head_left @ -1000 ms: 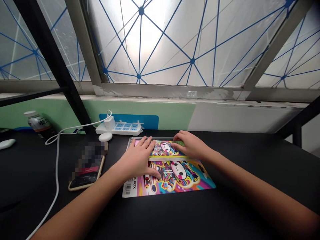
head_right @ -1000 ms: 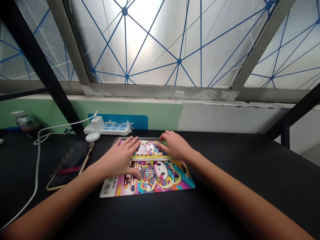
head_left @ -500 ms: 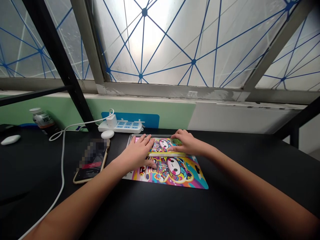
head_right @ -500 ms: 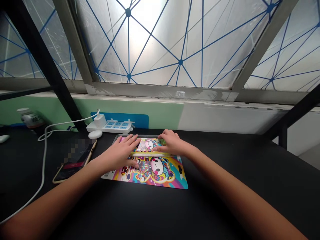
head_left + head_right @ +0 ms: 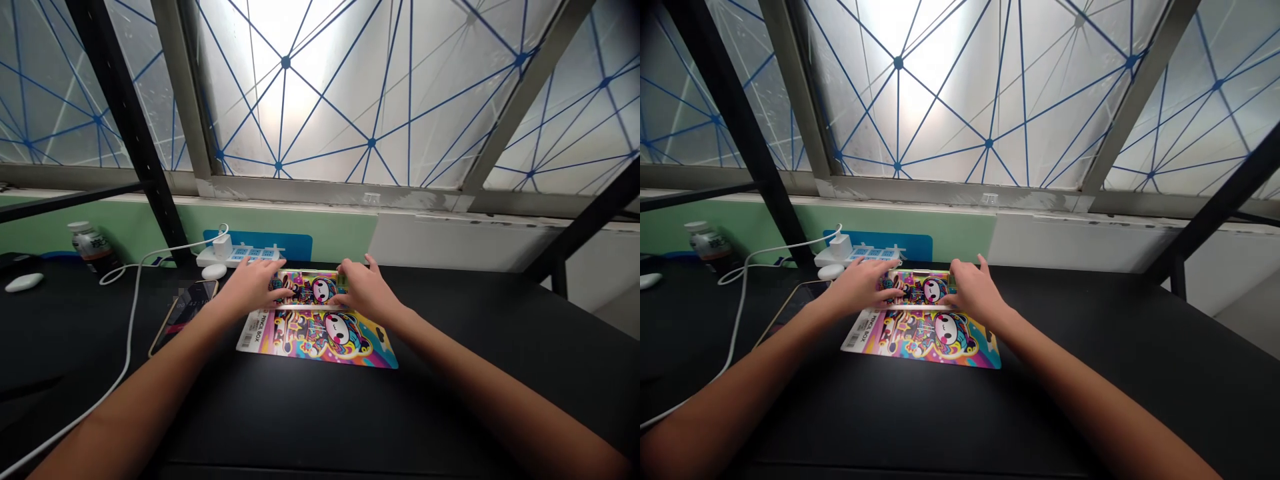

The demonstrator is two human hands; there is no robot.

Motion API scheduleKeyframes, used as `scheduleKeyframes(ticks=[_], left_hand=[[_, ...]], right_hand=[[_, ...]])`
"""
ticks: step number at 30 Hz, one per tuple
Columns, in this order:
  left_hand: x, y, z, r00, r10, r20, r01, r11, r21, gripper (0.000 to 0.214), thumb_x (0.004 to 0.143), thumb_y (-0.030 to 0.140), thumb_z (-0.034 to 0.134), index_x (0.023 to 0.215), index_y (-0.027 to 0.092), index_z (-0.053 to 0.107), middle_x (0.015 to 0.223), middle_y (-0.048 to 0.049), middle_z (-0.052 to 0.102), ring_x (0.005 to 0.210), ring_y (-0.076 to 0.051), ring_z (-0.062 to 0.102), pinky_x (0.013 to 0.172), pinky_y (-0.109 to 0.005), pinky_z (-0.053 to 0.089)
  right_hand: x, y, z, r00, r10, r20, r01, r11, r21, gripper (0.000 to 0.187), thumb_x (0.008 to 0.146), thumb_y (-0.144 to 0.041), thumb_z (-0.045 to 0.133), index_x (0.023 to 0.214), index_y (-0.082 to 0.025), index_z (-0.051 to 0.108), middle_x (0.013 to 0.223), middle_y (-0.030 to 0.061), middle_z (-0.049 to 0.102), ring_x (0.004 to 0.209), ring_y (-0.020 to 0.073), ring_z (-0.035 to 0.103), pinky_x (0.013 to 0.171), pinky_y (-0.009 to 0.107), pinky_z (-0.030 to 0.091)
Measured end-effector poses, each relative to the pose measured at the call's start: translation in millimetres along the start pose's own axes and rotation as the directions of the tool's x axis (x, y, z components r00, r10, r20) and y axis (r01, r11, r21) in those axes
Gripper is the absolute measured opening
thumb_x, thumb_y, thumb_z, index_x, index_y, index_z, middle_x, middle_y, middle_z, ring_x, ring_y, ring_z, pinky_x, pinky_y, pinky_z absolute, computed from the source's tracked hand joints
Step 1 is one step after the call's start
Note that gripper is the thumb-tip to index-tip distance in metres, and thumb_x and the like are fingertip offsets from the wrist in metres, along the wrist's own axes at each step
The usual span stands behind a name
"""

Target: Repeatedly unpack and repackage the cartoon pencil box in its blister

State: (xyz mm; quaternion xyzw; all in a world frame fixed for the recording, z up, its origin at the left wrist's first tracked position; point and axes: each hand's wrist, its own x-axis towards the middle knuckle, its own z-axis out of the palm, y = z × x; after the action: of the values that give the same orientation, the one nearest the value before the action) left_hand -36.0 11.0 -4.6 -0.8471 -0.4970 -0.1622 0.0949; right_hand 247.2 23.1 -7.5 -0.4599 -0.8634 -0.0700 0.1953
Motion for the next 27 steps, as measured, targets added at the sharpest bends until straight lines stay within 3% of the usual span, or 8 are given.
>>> scheduleKeyframes(ticks=[2, 4, 8, 12, 16, 19, 22, 27], left_hand=[[0.3, -3.2, -8.3, 1.0, 0.013, -0.016, -0.013, 1.0, 0.009, 0.05, 0.09, 0.054, 0.062, 0.127, 0.019, 0.061, 0.124, -0.0118, 0.068, 0.114, -0.031, 0.061, 0.105, -0.051, 0.037], [-4.5, 1.1, -21.4, 0.995, 0.051, -0.082, -0.049, 0.998, 0.029, 0.043, 0.09, 0.049, 0.064, 0.121, 0.02, 0.064, 0.119, -0.0103, 0.069, 0.112, -0.03, 0.06, 0.103, -0.049, 0.039], [-38.8, 28.3, -46.4, 0.938, 0.175, -0.298, -0.163, 0.985, 0.064, 0.03, 0.095, 0.03, 0.057, 0.122, 0.021, 0.064, 0.119, -0.0113, 0.066, 0.11, -0.029, 0.057, 0.099, -0.048, 0.043], [-90.5, 56.2, -35.9, 0.917, 0.244, -0.314, -0.248, 0.968, 0.029, 0.036, 0.093, 0.014, 0.053, 0.127, 0.024, 0.06, 0.115, -0.0082, 0.068, 0.107, -0.027, 0.059, 0.101, -0.047, 0.044], [-124.7, 66.2, -0.4, 0.97, 0.105, -0.217, -0.13, 0.986, -0.106, 0.041, 0.089, 0.013, 0.055, 0.126, 0.03, 0.059, 0.134, -0.0072, 0.062, 0.124, -0.029, 0.056, 0.104, -0.044, 0.047], [-137.4, 64.8, 15.8, 0.987, -0.087, -0.137, 0.051, 0.967, -0.251, 0.054, 0.087, 0.026, 0.063, 0.138, 0.03, 0.048, 0.152, -0.0097, 0.047, 0.134, -0.034, 0.051, 0.104, -0.048, 0.05], [-144.3, 60.9, 17.5, 0.972, -0.234, 0.0, 0.216, 0.9, -0.378, 0.076, 0.086, 0.042, 0.067, 0.152, 0.034, 0.029, 0.154, -0.0107, 0.045, 0.133, -0.035, 0.052, 0.102, -0.048, 0.052], [-146.6, 57.3, 16.6, 0.963, -0.267, 0.038, 0.253, 0.844, -0.474, 0.082, 0.085, 0.044, 0.069, 0.154, 0.041, 0.024, 0.145, -0.0066, 0.054, 0.128, -0.032, 0.057, 0.102, -0.045, 0.052]], right_hand=[[-6.0, -5.6, -5.4, 0.994, -0.053, -0.091, 0.052, 0.998, -0.02, 0.024, 0.085, -0.03, 0.072, 0.099, -0.022, 0.055, 0.093, 0.0036, 0.067, 0.087, 0.024, 0.064, 0.114, 0.062, 0.019], [-14.8, -8.3, -14.6, 0.968, -0.138, -0.208, 0.133, 0.99, -0.035, 0.018, 0.09, -0.023, 0.064, 0.107, -0.021, 0.056, 0.098, 0.0054, 0.067, 0.092, 0.0241, 0.064, 0.115, 0.06, 0.021], [-55.5, -9.9, -33.5, 0.923, -0.224, -0.313, 0.225, 0.974, -0.034, 0.035, 0.096, -0.021, 0.052, 0.131, -0.019, 0.053, 0.112, 0.0133, 0.062, 0.107, 0.0289, 0.058, 0.099, 0.051, 0.047], [-114.2, -16.0, -30.8, 0.915, -0.282, -0.287, 0.284, 0.958, -0.035, 0.045, 0.095, -0.017, 0.051, 0.139, -0.026, 0.052, 0.103, 0.0097, 0.064, 0.092, 0.0261, 0.062, 0.085, 0.044, 0.056], [-141.5, -24.4, -18.2, 0.933, -0.279, -0.228, 0.289, 0.957, 0.013, 0.044, 0.093, -0.016, 0.054, 0.135, -0.03, 0.056, 0.109, 0.0098, 0.068, 0.104, 0.0283, 0.065, 0.09, 0.045, 0.058], [-140.8, -25.5, -15.1, 0.958, -0.25, -0.141, 0.268, 0.956, 0.122, 0.034, 0.092, -0.028, 0.063, 0.125, -0.027, 0.06, 0.127, 0.0135, 0.063, 0.118, 0.0309, 0.061, 0.094, 0.047, 0.057], [-138.7, -21.2, -16.1, 0.99, -0.14, -0.007, 0.137, 0.958, 0.252, 0.056, 0.082, -0.047, 0.074, 0.131, -0.026, 0.056, 0.139, 0.0164, 0.056, 0.125, 0.0336, 0.057, 0.097, 0.048, 0.056], [-137.1, -9.9, -22.4, 0.99, -0.01, 0.142, -0.056, 0.889, 0.454, 0.064, 0.077, -0.05, 0.079, 0.133, -0.029, 0.058, 0.142, 0.0136, 0.056, 0.128, 0.0327, 0.056, 0.105, 0.047, 0.05]])
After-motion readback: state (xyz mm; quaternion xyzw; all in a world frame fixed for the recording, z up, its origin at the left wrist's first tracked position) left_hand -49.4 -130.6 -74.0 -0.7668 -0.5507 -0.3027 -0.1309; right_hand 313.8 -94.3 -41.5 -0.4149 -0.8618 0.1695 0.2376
